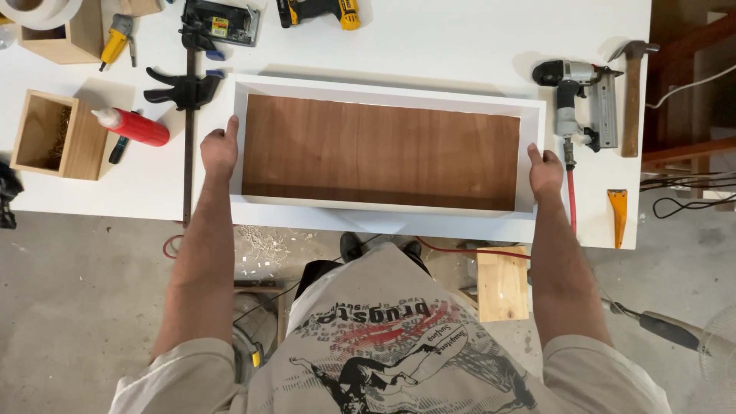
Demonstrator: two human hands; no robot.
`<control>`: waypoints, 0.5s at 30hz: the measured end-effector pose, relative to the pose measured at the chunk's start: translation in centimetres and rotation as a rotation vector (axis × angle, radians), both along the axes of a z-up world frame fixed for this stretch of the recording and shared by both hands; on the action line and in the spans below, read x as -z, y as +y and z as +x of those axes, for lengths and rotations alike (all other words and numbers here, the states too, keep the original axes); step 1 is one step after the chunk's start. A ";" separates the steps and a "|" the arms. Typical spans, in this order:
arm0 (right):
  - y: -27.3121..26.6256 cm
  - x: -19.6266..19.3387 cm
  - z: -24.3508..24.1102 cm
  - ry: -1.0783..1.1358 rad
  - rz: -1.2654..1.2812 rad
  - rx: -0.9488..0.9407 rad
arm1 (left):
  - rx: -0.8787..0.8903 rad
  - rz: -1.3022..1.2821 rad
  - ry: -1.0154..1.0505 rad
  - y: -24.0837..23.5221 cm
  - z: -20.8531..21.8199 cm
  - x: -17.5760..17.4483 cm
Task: The person fits together the components of a drawer, checks the alignment, and then applies edge banding tape to a separate wooden board using a specialized iron.
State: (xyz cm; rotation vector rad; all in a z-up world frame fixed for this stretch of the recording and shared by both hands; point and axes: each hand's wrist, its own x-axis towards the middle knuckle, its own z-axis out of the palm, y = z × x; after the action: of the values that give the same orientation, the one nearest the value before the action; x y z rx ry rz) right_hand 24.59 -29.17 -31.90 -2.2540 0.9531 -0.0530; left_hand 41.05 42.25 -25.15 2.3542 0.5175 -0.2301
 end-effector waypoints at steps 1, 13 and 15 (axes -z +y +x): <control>-0.1 0.1 0.0 -0.001 0.000 -0.003 | -0.003 0.000 -0.001 0.0 0.0 0.0; 0.0 0.1 0.2 -0.033 0.032 0.018 | 0.009 0.005 -0.011 0.4 0.3 1.0; 0.0 0.0 0.2 -0.024 0.009 0.005 | 0.018 0.021 -0.013 0.2 0.2 0.5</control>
State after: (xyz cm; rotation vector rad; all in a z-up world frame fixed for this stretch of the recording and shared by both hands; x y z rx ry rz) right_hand 24.74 -29.17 -31.92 -2.2377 0.9444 -0.0782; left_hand 41.23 42.45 -25.69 2.3804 0.4952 -0.2183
